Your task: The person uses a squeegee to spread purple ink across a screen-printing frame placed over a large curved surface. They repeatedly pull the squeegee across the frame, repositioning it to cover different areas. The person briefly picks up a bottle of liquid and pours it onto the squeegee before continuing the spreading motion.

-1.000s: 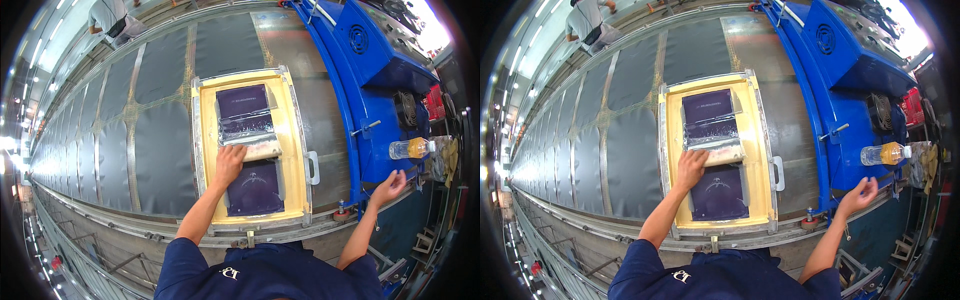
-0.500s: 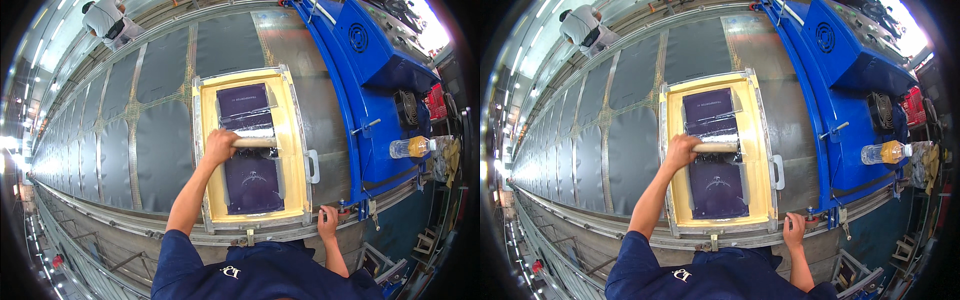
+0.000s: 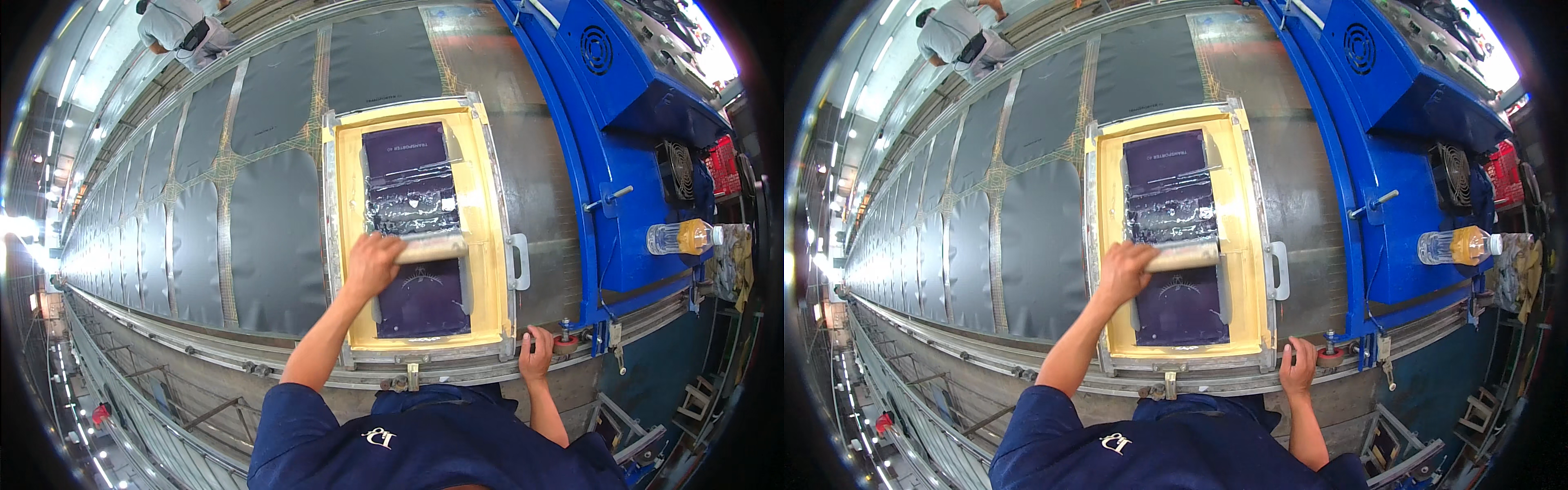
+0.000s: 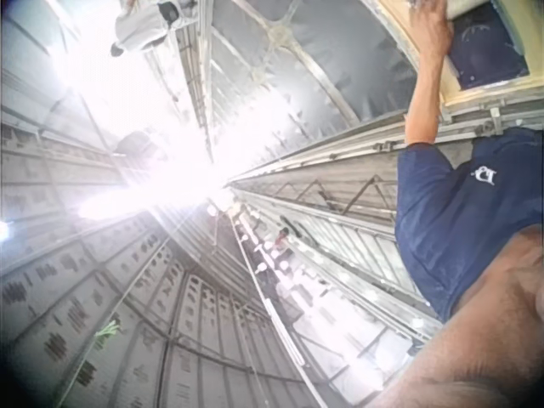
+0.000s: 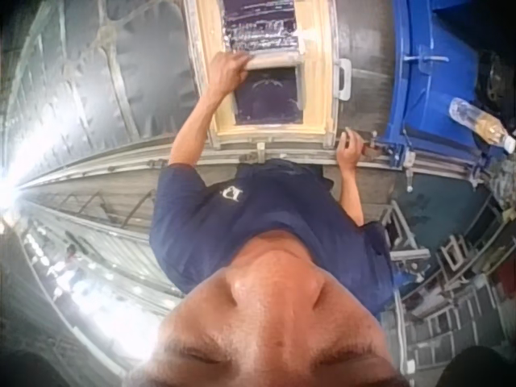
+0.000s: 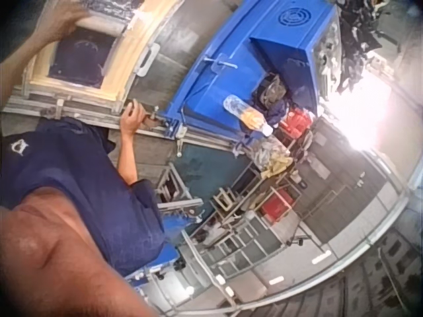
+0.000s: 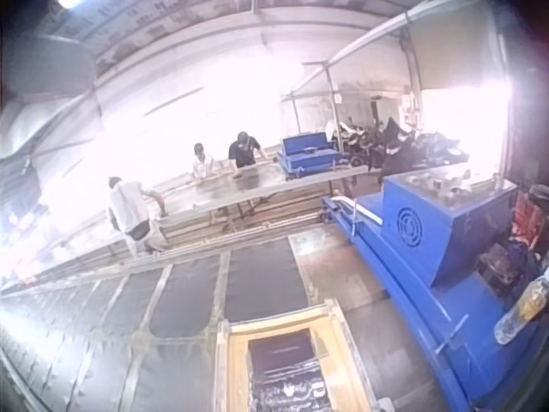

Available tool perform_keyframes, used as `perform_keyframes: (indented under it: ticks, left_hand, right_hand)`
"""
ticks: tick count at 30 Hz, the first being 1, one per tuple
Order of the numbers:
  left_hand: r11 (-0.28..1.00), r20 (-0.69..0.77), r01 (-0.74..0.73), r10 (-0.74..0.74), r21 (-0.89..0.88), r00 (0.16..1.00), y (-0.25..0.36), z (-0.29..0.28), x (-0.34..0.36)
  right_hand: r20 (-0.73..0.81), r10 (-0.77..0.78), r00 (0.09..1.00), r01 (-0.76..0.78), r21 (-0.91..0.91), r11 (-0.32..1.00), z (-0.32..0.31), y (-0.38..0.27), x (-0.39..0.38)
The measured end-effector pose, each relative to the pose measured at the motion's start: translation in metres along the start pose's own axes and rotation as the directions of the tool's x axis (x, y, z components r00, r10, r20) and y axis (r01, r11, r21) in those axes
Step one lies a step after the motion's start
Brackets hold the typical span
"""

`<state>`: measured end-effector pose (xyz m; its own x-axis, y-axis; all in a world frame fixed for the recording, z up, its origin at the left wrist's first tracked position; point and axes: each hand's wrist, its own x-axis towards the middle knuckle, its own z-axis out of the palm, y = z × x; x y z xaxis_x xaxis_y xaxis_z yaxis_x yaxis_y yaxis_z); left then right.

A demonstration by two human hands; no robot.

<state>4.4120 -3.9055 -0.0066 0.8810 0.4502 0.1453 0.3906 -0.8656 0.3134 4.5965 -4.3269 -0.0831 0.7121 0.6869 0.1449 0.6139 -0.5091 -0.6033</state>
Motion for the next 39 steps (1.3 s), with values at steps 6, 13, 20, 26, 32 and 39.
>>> perform_keyframes:
  ticks: [6, 13, 20, 26, 32, 39]
  left_hand:
    - [0.999, -0.026, -0.03, 0.031, 0.033, 0.999, -0.001, 0.019, 0.005]
    - [0.999, -0.109, -0.04, 0.04, 0.0, 0.993, -0.043, 0.024, 0.068]
    - [0.999, -0.049, -0.052, 0.052, -0.002, 0.997, -0.021, 0.022, 0.038]
    - [0.999, -0.128, -0.037, 0.041, 0.031, 0.991, -0.042, 0.022, 0.078]
    - [0.995, -0.075, -0.09, 0.092, 0.033, 0.993, -0.035, -0.004, 0.059]
    - [0.999, 0.085, 0.019, -0.023, 0.043, 0.996, 0.011, 0.013, -0.01]
  right_hand:
    - [-0.026, 0.009, 1.0, -0.009, -0.003, 1.0, -0.001, -0.004, 0.002]
    - [-0.027, 0.033, 0.999, -0.032, 0.033, 0.999, -0.001, -0.004, 0.002]
    - [-0.06, 0.014, 0.998, -0.012, 0.027, 1.0, 0.002, -0.002, 0.001]
    - [-0.03, 0.019, 0.999, -0.018, 0.022, 1.0, 0.001, 0.0, 0.0]
    - [-0.041, 0.017, 0.999, -0.015, 0.03, 0.999, 0.001, 0.0, -0.001]
    - [-0.058, 0.009, 0.998, -0.008, 0.029, 1.0, 0.002, 0.0, 0.0]
